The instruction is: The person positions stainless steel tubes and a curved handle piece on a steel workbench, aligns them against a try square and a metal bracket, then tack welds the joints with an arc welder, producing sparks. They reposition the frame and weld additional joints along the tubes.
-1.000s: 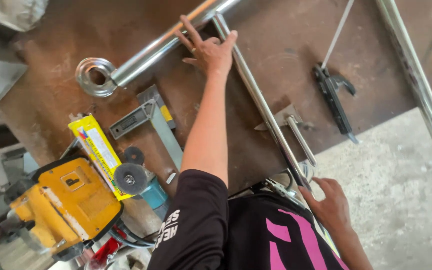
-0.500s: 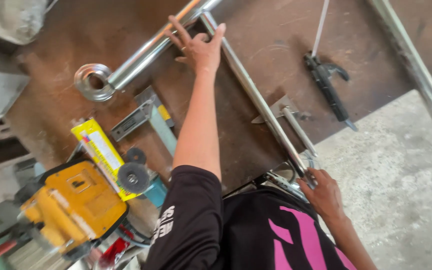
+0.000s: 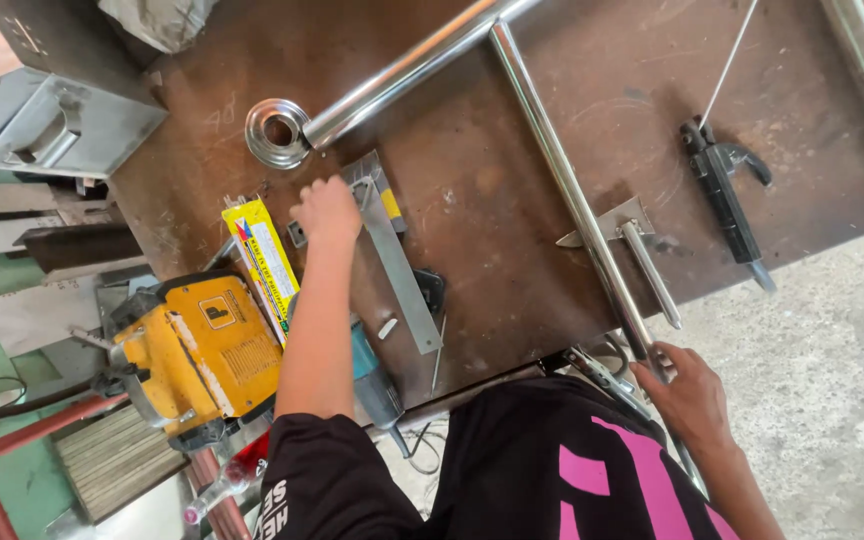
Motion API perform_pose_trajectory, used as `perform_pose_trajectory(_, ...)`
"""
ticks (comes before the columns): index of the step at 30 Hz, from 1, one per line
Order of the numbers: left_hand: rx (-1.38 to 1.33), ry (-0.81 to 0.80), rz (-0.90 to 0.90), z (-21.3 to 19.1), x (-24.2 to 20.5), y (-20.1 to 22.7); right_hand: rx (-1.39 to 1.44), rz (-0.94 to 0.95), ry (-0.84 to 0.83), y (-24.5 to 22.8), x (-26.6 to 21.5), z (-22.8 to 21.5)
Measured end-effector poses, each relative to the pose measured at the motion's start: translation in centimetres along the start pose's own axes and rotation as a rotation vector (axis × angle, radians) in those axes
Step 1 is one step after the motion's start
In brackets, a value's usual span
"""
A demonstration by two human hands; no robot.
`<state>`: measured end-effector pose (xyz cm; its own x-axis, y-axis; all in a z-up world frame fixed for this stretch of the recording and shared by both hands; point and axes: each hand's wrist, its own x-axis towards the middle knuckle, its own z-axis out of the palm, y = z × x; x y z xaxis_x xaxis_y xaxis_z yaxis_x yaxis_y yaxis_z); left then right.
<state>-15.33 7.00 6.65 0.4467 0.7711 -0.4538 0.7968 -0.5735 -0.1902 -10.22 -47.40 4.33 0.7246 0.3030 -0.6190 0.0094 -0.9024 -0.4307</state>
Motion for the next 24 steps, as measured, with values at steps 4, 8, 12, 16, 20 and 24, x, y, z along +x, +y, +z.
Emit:
perform_pose_trajectory(4,0.082,-0.033,0.031,4.4,2.1,-4.1,-0.042,0.028,-0.025,1.4,0.5,1.3)
perform_pose_trajectory(8,0.130,0.063,0.104,7.8,3.7,-6.0,0.017,-0.004,0.091,6.3,1.8,6.8)
perform_pose_trajectory(12,0.175,0.031,0.055,3.4,1.5,-3.4,0.137,-0.068,0.075,4.0,0.9,8.2)
perform_pose_trajectory(16,0.058,0.367,0.224,-0.7,-1.4,2.5,0.191,-0.093,-0.006,1.3,-0.6,4.5)
perform_pose_trajectory(20,-0.436,0.194,0.287,-2.0,-2.3,10.3,0.249,0.013,-0.039,0.0,-1.1,2.8)
perform_pose_trajectory(24,-0.854,0.001,0.299,-1.3,-0.9,17.0,0.351,0.134,-0.107,-0.4,-0.4,2.2)
